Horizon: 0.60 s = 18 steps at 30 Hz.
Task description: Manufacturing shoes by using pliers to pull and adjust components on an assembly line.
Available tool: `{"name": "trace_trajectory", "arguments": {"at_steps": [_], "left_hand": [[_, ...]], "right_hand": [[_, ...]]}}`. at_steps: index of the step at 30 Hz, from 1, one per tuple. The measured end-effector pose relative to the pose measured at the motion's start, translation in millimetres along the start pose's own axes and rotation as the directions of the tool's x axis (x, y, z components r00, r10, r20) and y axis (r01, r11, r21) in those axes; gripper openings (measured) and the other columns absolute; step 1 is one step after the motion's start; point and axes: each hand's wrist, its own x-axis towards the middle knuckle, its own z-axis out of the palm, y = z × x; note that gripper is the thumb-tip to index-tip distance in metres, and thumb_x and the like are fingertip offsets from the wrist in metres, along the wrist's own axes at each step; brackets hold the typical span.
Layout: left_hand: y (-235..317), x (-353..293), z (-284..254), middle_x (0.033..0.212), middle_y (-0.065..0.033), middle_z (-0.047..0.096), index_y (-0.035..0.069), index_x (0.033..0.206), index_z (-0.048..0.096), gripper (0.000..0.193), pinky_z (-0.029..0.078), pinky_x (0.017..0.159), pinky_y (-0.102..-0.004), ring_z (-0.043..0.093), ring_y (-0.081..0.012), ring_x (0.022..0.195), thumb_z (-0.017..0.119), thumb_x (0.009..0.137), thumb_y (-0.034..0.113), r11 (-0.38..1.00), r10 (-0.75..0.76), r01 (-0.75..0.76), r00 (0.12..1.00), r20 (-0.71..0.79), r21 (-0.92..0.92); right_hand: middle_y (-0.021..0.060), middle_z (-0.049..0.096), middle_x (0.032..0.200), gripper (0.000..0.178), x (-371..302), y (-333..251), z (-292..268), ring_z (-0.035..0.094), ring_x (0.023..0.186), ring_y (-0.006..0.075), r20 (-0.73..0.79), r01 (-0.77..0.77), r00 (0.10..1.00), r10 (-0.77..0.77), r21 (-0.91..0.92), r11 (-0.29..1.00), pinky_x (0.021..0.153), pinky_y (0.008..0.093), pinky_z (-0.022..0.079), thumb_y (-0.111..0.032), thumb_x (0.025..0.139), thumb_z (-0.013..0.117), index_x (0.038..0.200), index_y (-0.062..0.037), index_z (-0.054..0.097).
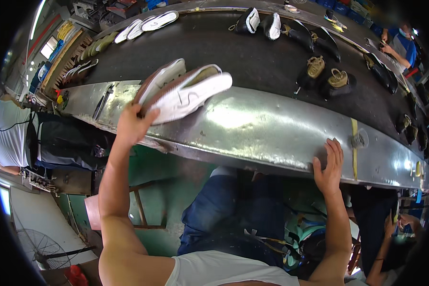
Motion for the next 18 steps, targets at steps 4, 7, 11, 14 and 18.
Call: {"name": "trace_trajectory", "arguments": {"at_steps": [4,7,11,14,18], "left_hand": [[-2.2,-67.2,18.0,0.143,-0.0295,0.043,-0.007,0.128,0.057,0.072,0.037,0.109,-0.0464,0.044,-0.0431,0.132,0.082,0.077,0.038,0.842,0.407,-0.306,0.900,-0.153,0.444],[30.5,-34.5,37.3,0.152,-0.0313,0.033,-0.008,0.142,0.042,0.090,0.030,0.116,-0.0489,0.029,-0.0448,0.144,0.079,0.078,0.043,0.862,0.447,-0.429,0.894,-0.006,0.271],[100.1,64.7,59.4,0.141,-0.0306,0.050,-0.009,0.145,0.038,0.096,0.042,0.108,-0.0402,0.052,-0.0391,0.130,0.076,0.078,0.050,0.939,0.157,-0.266,0.896,0.416,0.218],[98.5,106.9,67.7,0.140,-0.0267,0.053,-0.005,0.148,0.038,0.097,0.045,0.105,-0.0383,0.057,-0.0356,0.126,0.076,0.076,0.047,0.935,0.136,-0.276,0.858,0.495,0.221],[81.3,127.7,81.2,0.144,-0.0200,0.054,0.005,0.151,0.041,0.089,0.046,0.104,-0.0388,0.058,-0.0322,0.126,0.075,0.076,0.040,0.976,0.146,-0.207,0.850,0.505,0.067]], "right_hand": [[0.0184,0.059,0.118,0.044,-66.3,-55.9,-8.9,0.056,0.113,0.0396,0.089,0.159,0.981,-0.172,0.132,0.978,0.099,0.0513,0.044,-0.012,0.077,0.076,0.116,-0.0026,0.060],[0.0160,0.061,0.108,0.044,-165.3,-101.1,-14.0,0.061,0.101,0.0368,0.344,-0.016,0.936,-0.075,0.254,0.967,0.086,0.0447,0.052,-0.022,0.075,0.081,0.110,-0.0047,0.062],[0.0177,0.061,0.112,0.050,-283.4,-132.4,-27.6,0.063,0.101,0.0376,0.640,-0.258,0.760,0.116,0.133,0.957,0.084,0.0451,0.054,-0.034,0.080,0.078,0.115,-0.0037,0.060],[0.0194,0.062,0.112,0.053,-284.8,-146.2,-41.7,0.066,0.099,0.0389,0.736,-0.365,0.641,0.218,0.042,0.930,0.082,0.0454,0.055,-0.038,0.083,0.076,0.118,-0.0026,0.058],[0.0214,0.066,0.108,0.057,-279.9,-150.9,-50.6,0.067,0.096,0.0409,0.818,-0.436,0.502,0.281,-0.041,0.899,0.082,0.0454,0.055,-0.042,0.084,0.075,0.119,-0.0014,0.056]]}}
